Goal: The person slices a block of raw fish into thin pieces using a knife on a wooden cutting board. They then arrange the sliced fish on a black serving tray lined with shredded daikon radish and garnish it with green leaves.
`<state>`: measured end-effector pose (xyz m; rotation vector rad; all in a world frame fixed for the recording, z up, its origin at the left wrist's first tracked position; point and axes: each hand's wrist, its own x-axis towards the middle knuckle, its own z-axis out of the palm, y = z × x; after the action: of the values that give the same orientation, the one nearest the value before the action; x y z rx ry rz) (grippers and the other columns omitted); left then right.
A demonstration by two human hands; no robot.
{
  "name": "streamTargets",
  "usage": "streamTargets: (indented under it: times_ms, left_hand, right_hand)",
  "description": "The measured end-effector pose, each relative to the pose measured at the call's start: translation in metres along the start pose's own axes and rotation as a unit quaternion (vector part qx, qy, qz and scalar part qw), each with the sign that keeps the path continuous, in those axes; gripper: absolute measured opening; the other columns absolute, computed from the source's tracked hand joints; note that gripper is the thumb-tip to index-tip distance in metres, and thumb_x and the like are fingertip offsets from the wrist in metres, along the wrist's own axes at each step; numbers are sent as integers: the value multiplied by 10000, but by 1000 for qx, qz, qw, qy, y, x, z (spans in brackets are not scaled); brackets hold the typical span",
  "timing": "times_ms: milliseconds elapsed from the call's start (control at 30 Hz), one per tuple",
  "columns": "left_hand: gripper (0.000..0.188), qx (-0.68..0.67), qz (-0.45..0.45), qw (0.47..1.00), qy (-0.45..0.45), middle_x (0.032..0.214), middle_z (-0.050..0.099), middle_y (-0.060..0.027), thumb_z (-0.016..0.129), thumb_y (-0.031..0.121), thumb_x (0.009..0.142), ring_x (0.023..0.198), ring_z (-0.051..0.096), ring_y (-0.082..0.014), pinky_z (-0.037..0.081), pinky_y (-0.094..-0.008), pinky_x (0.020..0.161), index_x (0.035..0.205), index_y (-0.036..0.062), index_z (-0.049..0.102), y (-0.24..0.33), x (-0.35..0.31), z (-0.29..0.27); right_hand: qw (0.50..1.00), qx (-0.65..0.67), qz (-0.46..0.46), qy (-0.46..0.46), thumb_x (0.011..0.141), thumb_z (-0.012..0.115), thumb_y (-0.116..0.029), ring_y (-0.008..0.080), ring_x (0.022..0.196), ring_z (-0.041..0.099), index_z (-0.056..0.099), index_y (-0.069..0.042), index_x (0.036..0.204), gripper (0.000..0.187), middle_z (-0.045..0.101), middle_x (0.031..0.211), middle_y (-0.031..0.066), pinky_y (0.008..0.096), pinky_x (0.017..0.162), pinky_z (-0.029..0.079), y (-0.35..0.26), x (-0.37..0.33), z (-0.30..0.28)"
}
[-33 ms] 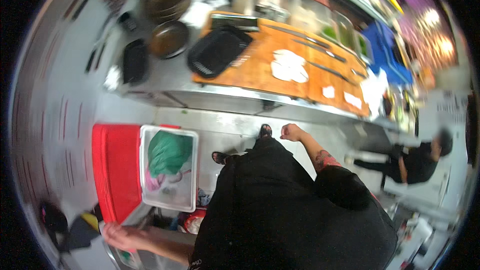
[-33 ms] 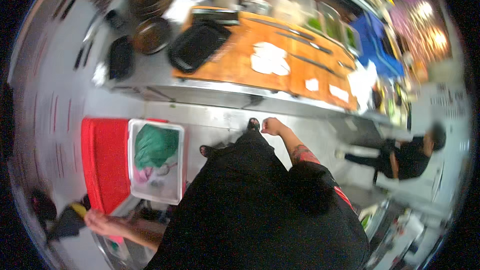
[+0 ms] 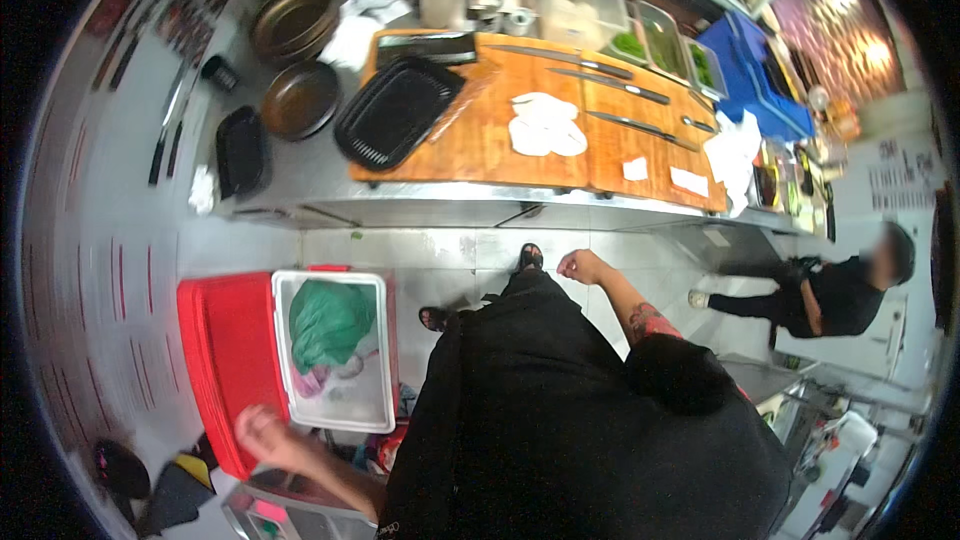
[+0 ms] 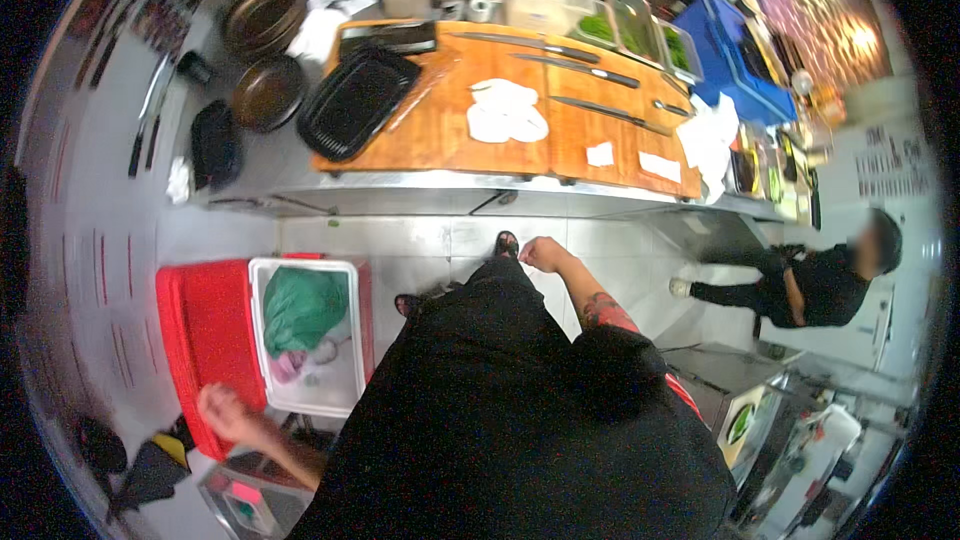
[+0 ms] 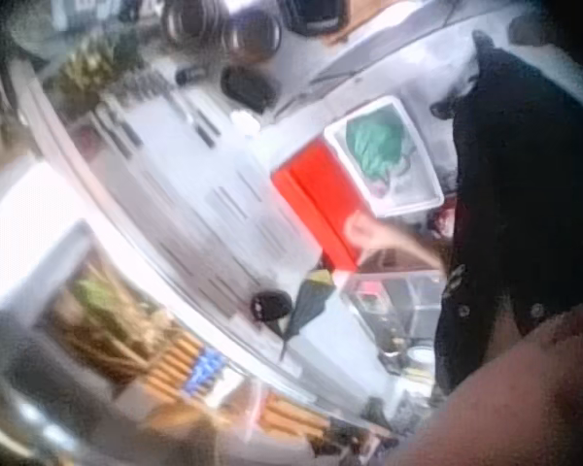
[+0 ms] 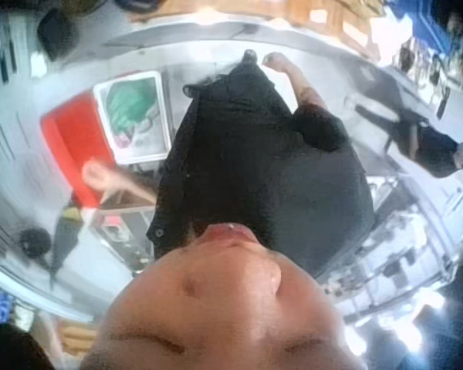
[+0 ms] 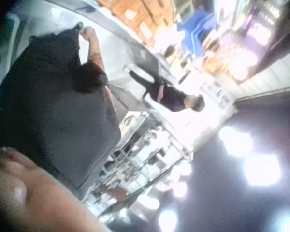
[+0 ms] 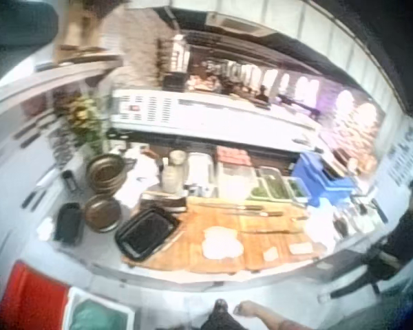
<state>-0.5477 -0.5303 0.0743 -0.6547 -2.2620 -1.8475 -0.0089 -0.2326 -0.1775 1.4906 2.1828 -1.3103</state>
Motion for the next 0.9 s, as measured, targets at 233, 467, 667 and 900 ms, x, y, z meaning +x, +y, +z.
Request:
streamTargets:
  times_ms: [233, 467, 667, 900]
  left_hand:
    - [357, -103, 55, 812, -572, 1072, 657, -123, 714, -53, 833, 1020, 664, -219, 507, -308, 900, 1180, -11, 643, 92, -140, 301]
    - [451, 151, 343, 731, -571, 1329, 521, -194, 778, 122, 796, 1229, 521, -387, 433, -458, 1048, 1218, 123, 622, 91, -236, 564]
    - [314, 101, 208, 759, -609, 1031, 637, -186, 656, -1, 742, 1018, 623, -387, 498, -445, 890, 1044, 74, 611, 83, -228, 589]
    - [401, -128, -60, 754, -642, 1015, 673, -88, 709, 68, 846, 954, 647, -170, 524, -327, 776, 1238, 97, 632, 175, -269, 510]
  right_hand:
    - [992, 59, 115, 16, 885, 693, -267, 343, 906, 713, 740, -72, 1083, 283, 753, 971, 167, 414, 842, 561, 102, -91, -17]
    - [970, 161, 118, 139, 904, 719, -242, 252, 826, 687, 705, -39, 1132, 306, 732, 954, 143, 373, 777, 557, 137, -164, -151]
    - [954, 263, 46, 139, 912, 724, -104, 173, 901, 669, 683, -25, 1138, 243, 709, 1041, 110, 315, 780, 540, 122, -155, -226]
    - [873, 384, -284, 102, 897, 724, -88, 241, 1295, 519, 303, -51, 1536, 767, 476, 1482, 139, 389, 1053, 468, -17, -22, -258]
